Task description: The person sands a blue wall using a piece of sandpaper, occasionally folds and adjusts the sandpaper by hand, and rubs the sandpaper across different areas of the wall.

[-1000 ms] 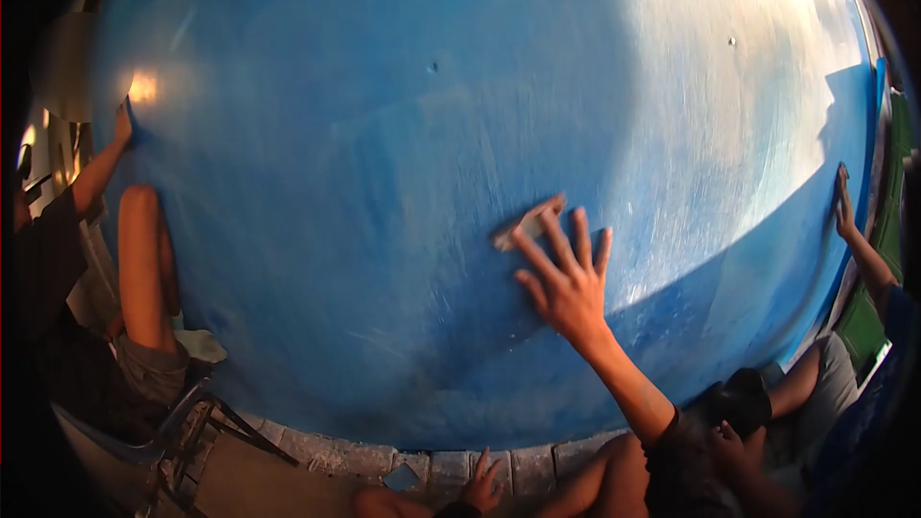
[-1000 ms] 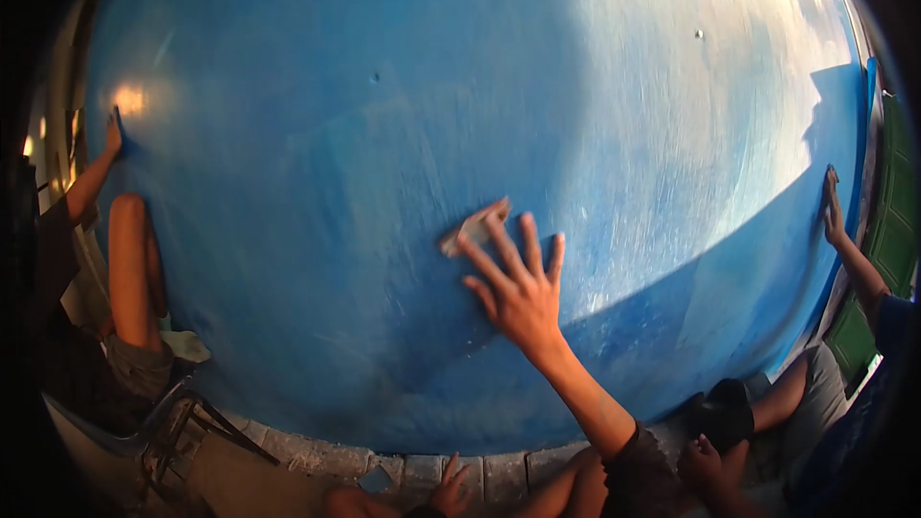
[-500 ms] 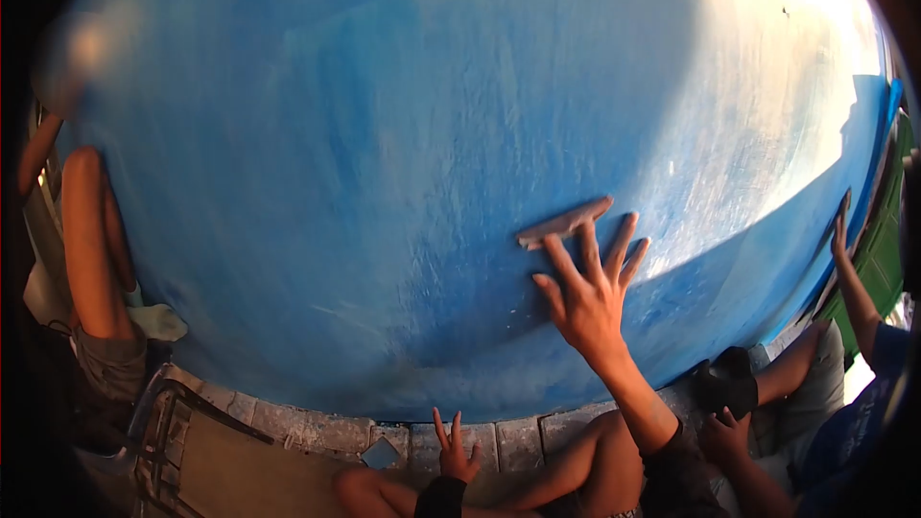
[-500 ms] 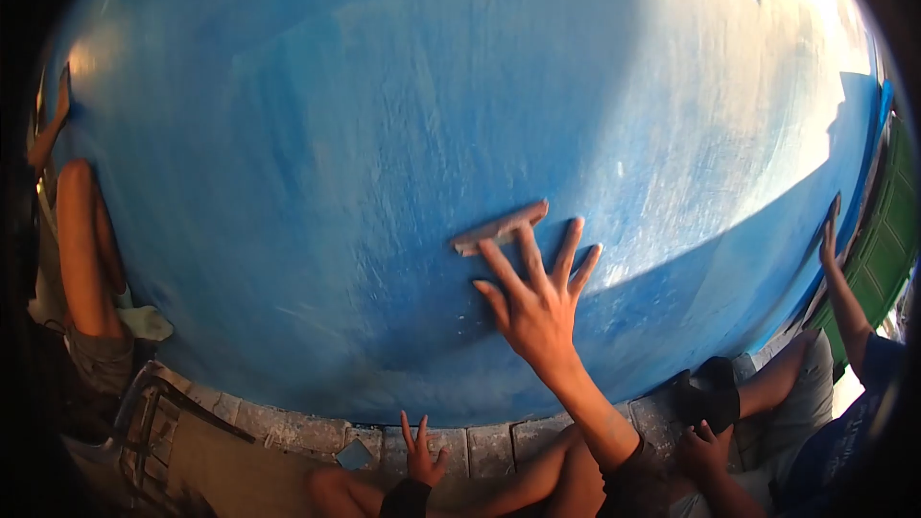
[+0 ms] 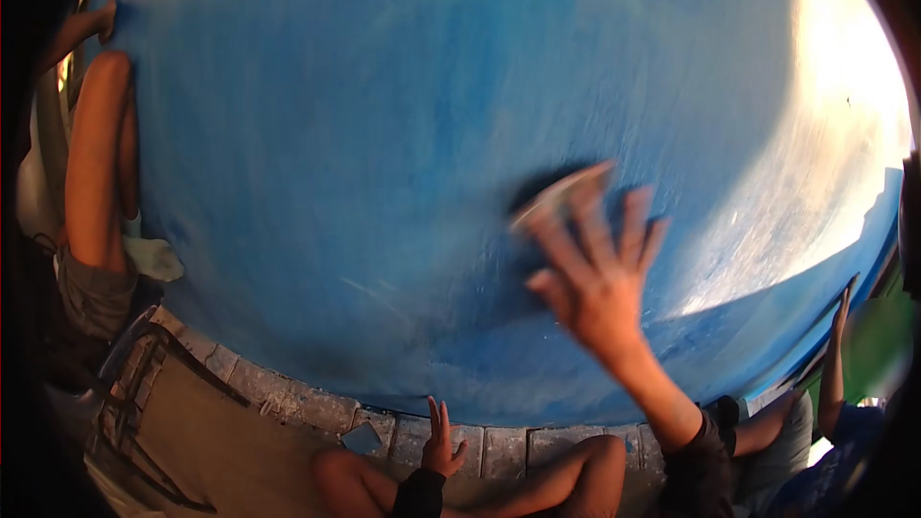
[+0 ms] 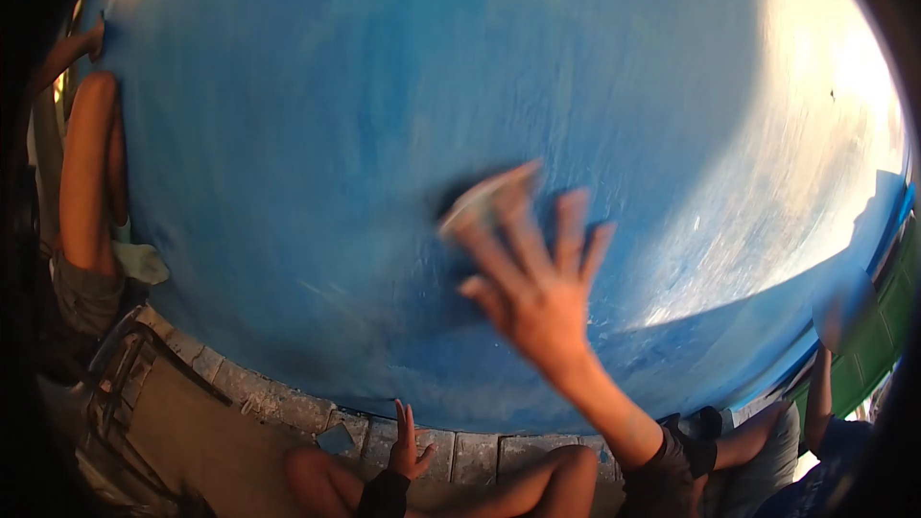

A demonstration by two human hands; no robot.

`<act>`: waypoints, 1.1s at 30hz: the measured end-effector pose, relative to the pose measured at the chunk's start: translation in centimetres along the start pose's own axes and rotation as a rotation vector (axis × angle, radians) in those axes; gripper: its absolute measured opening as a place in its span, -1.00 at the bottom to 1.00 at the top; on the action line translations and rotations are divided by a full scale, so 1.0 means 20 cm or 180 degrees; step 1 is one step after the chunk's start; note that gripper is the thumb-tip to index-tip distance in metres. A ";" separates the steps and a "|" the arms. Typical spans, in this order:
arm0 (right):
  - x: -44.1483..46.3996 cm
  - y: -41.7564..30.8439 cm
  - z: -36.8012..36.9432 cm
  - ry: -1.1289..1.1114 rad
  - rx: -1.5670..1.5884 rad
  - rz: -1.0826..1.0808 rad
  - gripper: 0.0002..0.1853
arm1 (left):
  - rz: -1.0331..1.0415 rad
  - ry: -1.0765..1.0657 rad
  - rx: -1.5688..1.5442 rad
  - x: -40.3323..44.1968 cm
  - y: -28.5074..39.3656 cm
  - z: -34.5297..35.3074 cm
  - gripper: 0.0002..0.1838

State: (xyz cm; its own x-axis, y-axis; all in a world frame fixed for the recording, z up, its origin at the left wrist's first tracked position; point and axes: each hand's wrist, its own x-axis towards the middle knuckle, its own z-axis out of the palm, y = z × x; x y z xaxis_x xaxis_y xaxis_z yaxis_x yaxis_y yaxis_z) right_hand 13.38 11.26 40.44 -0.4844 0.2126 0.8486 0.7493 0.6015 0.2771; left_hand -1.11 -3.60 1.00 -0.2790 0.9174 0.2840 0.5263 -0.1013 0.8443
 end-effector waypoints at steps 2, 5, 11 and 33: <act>-0.23 -0.16 0.12 -0.0691 0.0320 -0.0842 -0.28 | 0.0028 0.0004 0.0127 0.00 0.00 -0.01 0.09; -0.39 -0.23 0.22 -0.0847 0.0349 -0.1113 -0.26 | 0.0110 0.0040 0.0172 0.00 0.02 -0.03 0.08; -0.05 -0.02 0.02 -0.0253 -0.0147 -0.0275 -0.34 | -0.0291 0.0465 0.0484 -0.04 0.02 -0.07 0.06; 0.06 -0.02 0.02 0.0499 0.0393 0.0175 -0.30 | 0.0235 0.0911 0.0353 0.03 -0.02 -0.03 0.02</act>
State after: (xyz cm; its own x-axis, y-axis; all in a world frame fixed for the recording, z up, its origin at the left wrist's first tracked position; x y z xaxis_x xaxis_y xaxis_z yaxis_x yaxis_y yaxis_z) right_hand 12.40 11.62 41.11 -0.3610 0.1310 0.9233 0.7069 0.6841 0.1793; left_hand -1.91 -3.22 1.07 -0.4431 0.7619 0.4724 0.6336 -0.1066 0.7663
